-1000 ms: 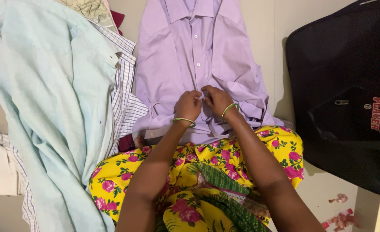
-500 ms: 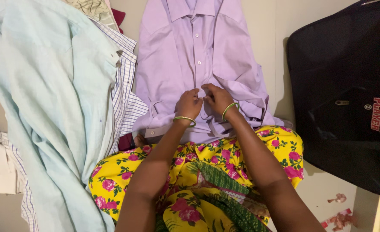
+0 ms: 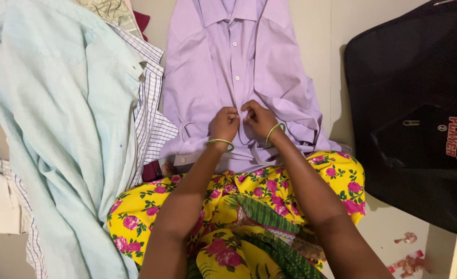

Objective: The person sits on the floor and buttons a light purple long-sleeved shirt laid out in front of them. They fasten the cuff buttons first, then proceed to button the placket from bottom to top, and finally button the collar. The shirt remains on the floor throughout the task.

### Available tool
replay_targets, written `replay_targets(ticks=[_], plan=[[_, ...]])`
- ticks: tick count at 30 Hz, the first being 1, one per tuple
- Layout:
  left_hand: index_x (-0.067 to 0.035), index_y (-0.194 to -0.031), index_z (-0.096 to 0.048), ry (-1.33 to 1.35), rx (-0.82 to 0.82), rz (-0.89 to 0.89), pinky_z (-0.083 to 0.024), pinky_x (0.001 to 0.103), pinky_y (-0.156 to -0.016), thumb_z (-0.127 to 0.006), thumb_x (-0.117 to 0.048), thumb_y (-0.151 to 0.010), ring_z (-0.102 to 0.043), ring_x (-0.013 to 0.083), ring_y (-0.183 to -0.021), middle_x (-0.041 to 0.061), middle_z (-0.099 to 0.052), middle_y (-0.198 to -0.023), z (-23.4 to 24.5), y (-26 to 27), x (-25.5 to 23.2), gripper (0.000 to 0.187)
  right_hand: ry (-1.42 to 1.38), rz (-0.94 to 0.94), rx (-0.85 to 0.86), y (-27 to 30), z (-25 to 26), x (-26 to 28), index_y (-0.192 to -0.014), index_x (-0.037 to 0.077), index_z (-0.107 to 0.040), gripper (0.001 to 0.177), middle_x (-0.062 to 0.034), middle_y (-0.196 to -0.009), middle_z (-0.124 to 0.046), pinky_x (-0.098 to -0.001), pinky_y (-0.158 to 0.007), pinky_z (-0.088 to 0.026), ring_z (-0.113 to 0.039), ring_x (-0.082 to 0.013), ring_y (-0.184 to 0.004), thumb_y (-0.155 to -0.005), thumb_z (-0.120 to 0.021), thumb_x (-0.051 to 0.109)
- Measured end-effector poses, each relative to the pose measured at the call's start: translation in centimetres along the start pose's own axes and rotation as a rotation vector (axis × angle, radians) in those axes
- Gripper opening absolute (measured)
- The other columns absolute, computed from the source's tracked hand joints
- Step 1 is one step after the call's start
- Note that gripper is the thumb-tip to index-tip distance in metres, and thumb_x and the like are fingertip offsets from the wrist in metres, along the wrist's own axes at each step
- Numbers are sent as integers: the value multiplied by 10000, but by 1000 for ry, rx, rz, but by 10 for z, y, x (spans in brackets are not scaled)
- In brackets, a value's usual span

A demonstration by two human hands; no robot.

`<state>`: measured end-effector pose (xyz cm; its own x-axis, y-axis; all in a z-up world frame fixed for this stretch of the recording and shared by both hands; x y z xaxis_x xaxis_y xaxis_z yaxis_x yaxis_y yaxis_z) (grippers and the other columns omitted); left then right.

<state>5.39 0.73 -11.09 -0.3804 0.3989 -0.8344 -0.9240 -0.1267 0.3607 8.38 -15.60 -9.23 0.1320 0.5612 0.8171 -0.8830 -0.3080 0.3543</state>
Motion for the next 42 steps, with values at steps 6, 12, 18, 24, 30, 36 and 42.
replay_targets(ticks=[6, 12, 18, 24, 30, 36, 42], plan=[[-64, -1063, -677, 24, 4, 4, -587, 307, -766, -742, -190, -860, -760, 176, -822, 58, -774, -905, 6, 3, -9, 248, -151, -13, -14, -3, -2, -11, -1072, 86, -620, 267, -4, -756, -619, -274, -665, -514, -607, -105, -687, -851, -742, 0], [-67, -1019, -677, -29, -27, -8, -581, 314, -719, -765, -217, -873, -751, 182, -762, 58, -762, -858, 11, 4, -20, 227, -283, -15, 0, -5, -5, -15, -1031, 55, -616, 185, 22, -753, -603, -239, -638, -508, -596, -63, -684, -888, -710, -15], [-83, -964, -700, -16, -41, 14, -572, 311, -699, -764, -225, -877, -742, 175, -726, 49, -758, -819, 14, 4, -23, 179, -359, 7, 15, -7, -7, -19, -1009, 38, -617, 133, 37, -781, -601, -229, -649, -507, -585, -54, -707, -918, -705, -2], [-82, -953, -699, -24, -39, -29, -566, 309, -694, -759, -227, -900, -735, 175, -734, 56, -751, -817, 11, 1, -20, 165, -317, 4, -33, -5, -3, -14, -1004, 47, -626, 95, 36, -770, -605, -223, -647, -498, -572, -49, -694, -948, -702, 55], [-79, -961, -699, -4, -32, 13, -570, 312, -692, -751, -226, -901, -737, 175, -725, 57, -752, -808, 7, 1, -15, 167, -225, -1, -62, -7, 0, -14, -990, 47, -668, 127, 30, -772, -642, -227, -641, -491, -568, -50, -685, -911, -755, 96], [-74, -965, -693, -6, -24, 1, -562, 314, -697, -745, -215, -898, -732, 176, -733, 58, -748, -813, 8, 0, -16, 164, -204, -3, -53, -9, -2, -20, -957, 45, -676, 144, 36, -790, -664, -221, -642, -499, -580, -45, -689, -895, -776, 127], [-62, -919, -693, -5, -5, -12, -551, 324, -684, -745, -200, -889, -703, 181, -698, 57, -725, -777, 9, -1, -20, 151, -251, -33, -44, -10, -5, -27, -937, 37, -670, 120, 38, -791, -647, -214, -632, -485, -558, -39, -693, -894, -755, 109]])
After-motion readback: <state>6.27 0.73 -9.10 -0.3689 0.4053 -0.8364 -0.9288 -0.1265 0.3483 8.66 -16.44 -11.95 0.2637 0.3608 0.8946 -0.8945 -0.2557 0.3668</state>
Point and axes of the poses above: each hand's wrist, its own y-axis away from the middle knuckle, its own z-axis out of the back of the hand, x = y × z, the point moved 6 cm from there along -y, towards the middle knuckle
